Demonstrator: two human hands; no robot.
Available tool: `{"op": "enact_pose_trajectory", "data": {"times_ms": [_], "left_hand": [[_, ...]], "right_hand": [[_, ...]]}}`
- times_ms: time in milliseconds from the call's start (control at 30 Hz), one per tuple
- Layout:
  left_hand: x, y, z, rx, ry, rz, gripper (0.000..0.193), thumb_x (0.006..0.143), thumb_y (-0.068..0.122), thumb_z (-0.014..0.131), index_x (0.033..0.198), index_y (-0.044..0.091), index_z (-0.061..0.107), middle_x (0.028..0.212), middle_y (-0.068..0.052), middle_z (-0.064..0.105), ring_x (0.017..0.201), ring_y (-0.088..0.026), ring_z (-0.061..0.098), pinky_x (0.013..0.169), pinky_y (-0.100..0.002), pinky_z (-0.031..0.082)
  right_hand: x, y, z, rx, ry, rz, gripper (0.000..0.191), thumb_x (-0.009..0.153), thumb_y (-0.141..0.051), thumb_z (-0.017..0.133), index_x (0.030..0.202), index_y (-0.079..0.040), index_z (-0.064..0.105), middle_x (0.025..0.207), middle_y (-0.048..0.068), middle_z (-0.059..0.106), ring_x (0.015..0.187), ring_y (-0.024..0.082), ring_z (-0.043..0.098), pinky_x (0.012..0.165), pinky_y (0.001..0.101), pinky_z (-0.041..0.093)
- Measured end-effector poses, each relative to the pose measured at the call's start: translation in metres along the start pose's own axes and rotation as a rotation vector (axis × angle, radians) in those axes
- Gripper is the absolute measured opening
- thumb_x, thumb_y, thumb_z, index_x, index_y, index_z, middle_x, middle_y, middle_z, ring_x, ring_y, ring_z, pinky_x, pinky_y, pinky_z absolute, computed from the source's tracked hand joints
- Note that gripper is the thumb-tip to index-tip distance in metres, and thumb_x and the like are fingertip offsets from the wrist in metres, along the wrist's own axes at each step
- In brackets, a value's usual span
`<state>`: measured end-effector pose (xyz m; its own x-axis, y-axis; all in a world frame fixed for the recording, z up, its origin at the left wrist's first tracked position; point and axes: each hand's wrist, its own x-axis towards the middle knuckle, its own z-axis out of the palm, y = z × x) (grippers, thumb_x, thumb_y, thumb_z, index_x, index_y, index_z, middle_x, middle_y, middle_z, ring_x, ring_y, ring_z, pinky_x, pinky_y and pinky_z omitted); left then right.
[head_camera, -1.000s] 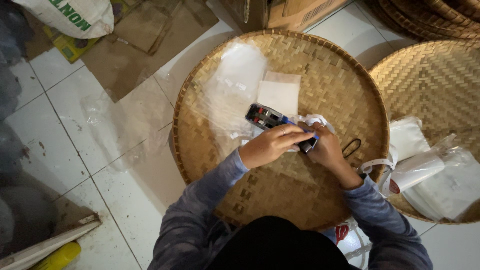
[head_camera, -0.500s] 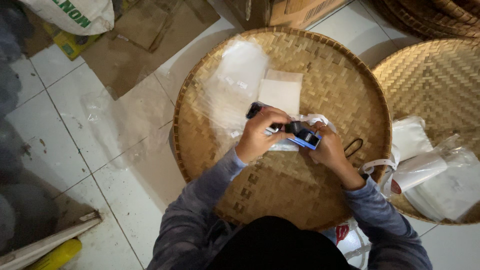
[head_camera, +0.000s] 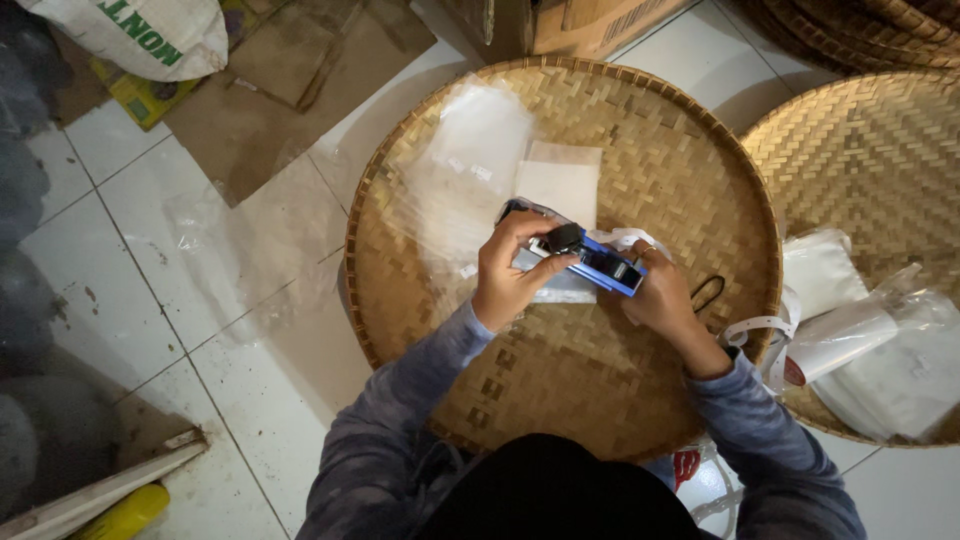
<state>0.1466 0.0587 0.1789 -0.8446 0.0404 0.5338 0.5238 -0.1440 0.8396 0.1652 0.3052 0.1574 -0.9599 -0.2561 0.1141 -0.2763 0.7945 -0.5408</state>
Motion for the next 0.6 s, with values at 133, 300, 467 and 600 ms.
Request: {"op": "enact_pose_trajectory", "data": {"times_ms": [133,300,467,600], "left_hand": [[0.002,0.002,-0.001,0.142,-0.005,0.090,0.038,0.087,0.003,0.087,0.111,0.006,0.058,0.113,-0.008,0.066,0.109,-0.019,0.065,0.111,-0.037,0.048],[0.001,0.002,-0.003,0.052,-0.045,-0.027,0.036,0.089,0.003,0.084,0.114,0.005,0.058,0.115,-0.008,0.062,0.109,-0.019,0.062,0.109,-0.035,0.048],[-0.001,-0.001,-0.001,-0.044,-0.040,-0.082,0.035,0.090,0.001,0.083,0.117,0.003,0.059,0.119,-0.008,0.064,0.112,-0.018,0.065,0.101,-0.032,0.054],[-0.002,-0.001,0.000,-0.017,-0.080,-0.042,0.033,0.091,0.000,0.082,0.116,0.002,0.061,0.124,-0.011,0.065,0.117,-0.021,0.067,0.101,-0.033,0.057]], "right_hand": [[-0.003,0.010,0.002,0.039,-0.101,0.256,0.037,0.075,-0.020,0.081,0.107,-0.009,0.065,0.087,0.018,0.070,0.080,0.037,0.073,0.070,0.0452,0.057],[-0.005,0.020,0.008,0.031,-0.030,0.193,0.043,0.071,-0.019,0.081,0.109,-0.009,0.064,0.097,0.018,0.071,0.091,0.040,0.071,0.073,0.0462,0.057],[-0.005,0.028,0.013,0.028,0.025,0.168,0.050,0.070,-0.025,0.085,0.111,-0.007,0.062,0.099,0.018,0.070,0.094,0.040,0.070,0.075,0.0457,0.056],[-0.005,0.031,0.012,-0.002,0.032,0.013,0.046,0.071,-0.024,0.085,0.110,-0.009,0.066,0.104,0.019,0.070,0.094,0.040,0.070,0.075,0.0450,0.056]]}}
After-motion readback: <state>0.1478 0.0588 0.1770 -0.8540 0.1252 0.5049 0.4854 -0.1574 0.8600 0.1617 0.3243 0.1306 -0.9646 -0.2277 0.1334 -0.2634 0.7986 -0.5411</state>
